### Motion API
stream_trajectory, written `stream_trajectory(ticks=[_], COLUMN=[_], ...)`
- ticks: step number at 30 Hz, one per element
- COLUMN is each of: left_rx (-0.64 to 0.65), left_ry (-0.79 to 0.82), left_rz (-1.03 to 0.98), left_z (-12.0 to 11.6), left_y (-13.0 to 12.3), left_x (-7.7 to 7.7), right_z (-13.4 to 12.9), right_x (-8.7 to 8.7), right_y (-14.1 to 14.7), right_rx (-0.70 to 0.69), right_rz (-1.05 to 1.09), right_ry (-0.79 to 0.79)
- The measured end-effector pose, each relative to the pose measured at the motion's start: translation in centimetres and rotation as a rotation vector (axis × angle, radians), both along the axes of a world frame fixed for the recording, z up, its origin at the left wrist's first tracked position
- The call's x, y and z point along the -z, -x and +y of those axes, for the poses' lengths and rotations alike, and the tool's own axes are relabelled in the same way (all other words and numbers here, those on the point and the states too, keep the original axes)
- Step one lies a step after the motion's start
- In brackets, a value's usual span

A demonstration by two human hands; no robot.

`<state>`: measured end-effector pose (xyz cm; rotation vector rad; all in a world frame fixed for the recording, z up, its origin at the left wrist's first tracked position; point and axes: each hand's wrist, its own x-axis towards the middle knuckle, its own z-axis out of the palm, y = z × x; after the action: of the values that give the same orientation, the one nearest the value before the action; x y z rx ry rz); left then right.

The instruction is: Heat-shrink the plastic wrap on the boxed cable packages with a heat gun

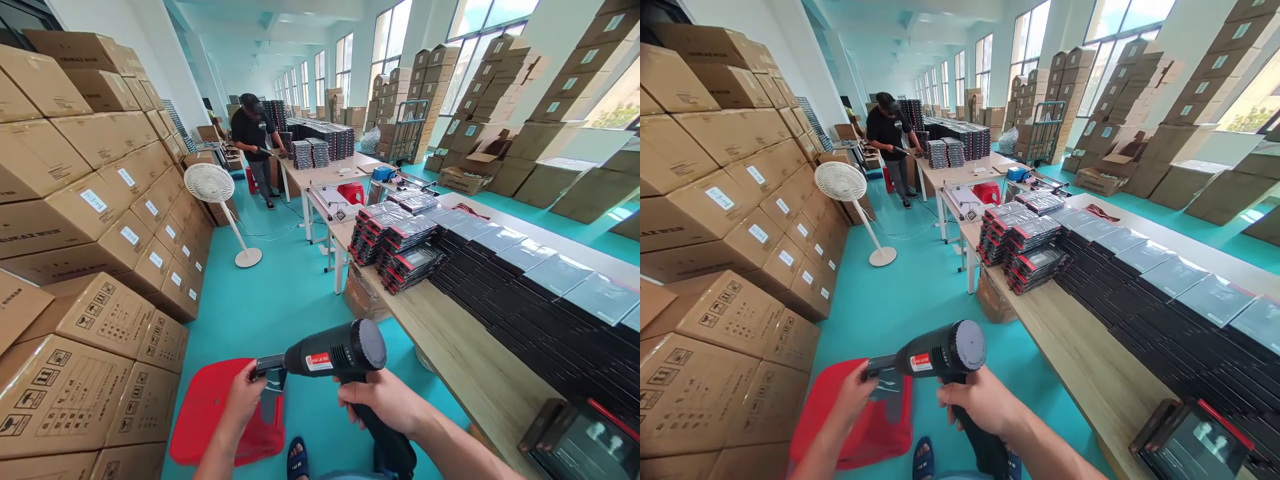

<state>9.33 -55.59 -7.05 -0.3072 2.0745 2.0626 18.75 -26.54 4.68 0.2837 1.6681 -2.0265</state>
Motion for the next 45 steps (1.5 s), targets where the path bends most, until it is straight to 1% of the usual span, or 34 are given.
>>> stream_trajectory(ticks=[3,7,10,12,14,17,19,21,22,23,25,27,28,29,31,33,35,36,39,40,42,43,45], left_rx=[-0.016,-0.14,-0.202,-0.224,-0.248,-0.3,-0.324,-0.335,-0.337,-0.338,-0.336,-0.333,-0.333,-0.335,-0.346,-0.355,-0.361,-0.364,-0.377,-0.377,-0.342,-0.297,-0.151], left_ry=[-0.038,-0.13,-0.183,-0.23,-0.281,-0.363,-0.422,-0.486,-0.519,-0.549,-0.595,-0.616,-0.617,-0.614,-0.602,-0.591,-0.588,-0.589,-0.603,-0.61,-0.644,-0.676,-0.74], left_rz=[-0.041,-0.138,-0.232,-0.302,-0.36,-0.422,-0.449,-0.46,-0.46,-0.459,-0.458,-0.462,-0.465,-0.468,-0.475,-0.483,-0.49,-0.491,-0.473,-0.464,-0.466,-0.477,-0.521], left_z=[0.1,0.0,0.2,0.5,0.6,0.2,-0.4,-1.1,-1.4,-1.6,-1.8,-1.8,-1.8,-1.8,-1.9,-2.1,-2.4,-2.5,-2.8,-2.8,-2.9,-3.0,-3.0], left_y=[-0.1,-0.3,-0.4,-0.4,-0.3,0.0,0.0,-0.2,-0.3,-0.4,-0.7,-0.8,-0.8,-0.7,-0.4,0.0,0.5,0.8,1.1,1.1,0.7,0.3,-0.5], left_x=[-0.3,-0.6,-0.5,-0.3,0.0,0.6,0.9,1.2,1.3,1.5,1.9,2.3,2.4,2.5,2.6,2.5,2.5,2.4,2.2,2.0,1.7,1.6,1.6], right_z=[-0.1,0.2,0.0,-0.5,-1.0,-1.2,-1.1,-0.8,-0.7,-0.7,-0.8,-1.2,-1.4,-1.7,-2.2,-2.8,-3.3,-3.6,-4.1,-4.3,-4.8,-5.1,-5.7], right_x=[0.1,-0.4,-1.0,-1.2,-1.3,-1.4,-1.1,-0.4,0.1,0.5,1.3,1.6,1.5,1.4,0.9,0.3,-0.1,-0.3,-0.6,-0.5,-0.1,0.2,0.5], right_y=[-0.3,-0.2,0.6,1.2,1.3,0.3,-0.8,-1.7,-2.0,-2.2,-2.3,-2.0,-1.9,-1.8,-1.8,-2.1,-2.5,-2.7,-3.0,-2.9,-2.5,-2.1,-1.3], right_rx=[0.053,0.03,0.054,0.029,-0.046,-0.233,-0.356,-0.43,-0.425,-0.393,-0.283,-0.171,-0.147,-0.156,-0.217,-0.243,-0.214,-0.217,-0.31,-0.307,-0.212,-0.151,-0.075], right_rz=[0.006,-0.019,0.024,0.035,0.038,0.036,0.013,-0.032,-0.059,-0.086,-0.125,-0.153,-0.158,-0.15,-0.106,-0.048,-0.019,-0.023,-0.033,-0.027,-0.021,-0.028,-0.056], right_ry=[-0.022,0.081,0.08,0.081,0.086,0.066,0.031,-0.005,-0.01,-0.004,0.015,0.031,0.036,0.044,0.047,-0.026,-0.134,-0.161,-0.166,-0.18,-0.222,-0.217,-0.147])
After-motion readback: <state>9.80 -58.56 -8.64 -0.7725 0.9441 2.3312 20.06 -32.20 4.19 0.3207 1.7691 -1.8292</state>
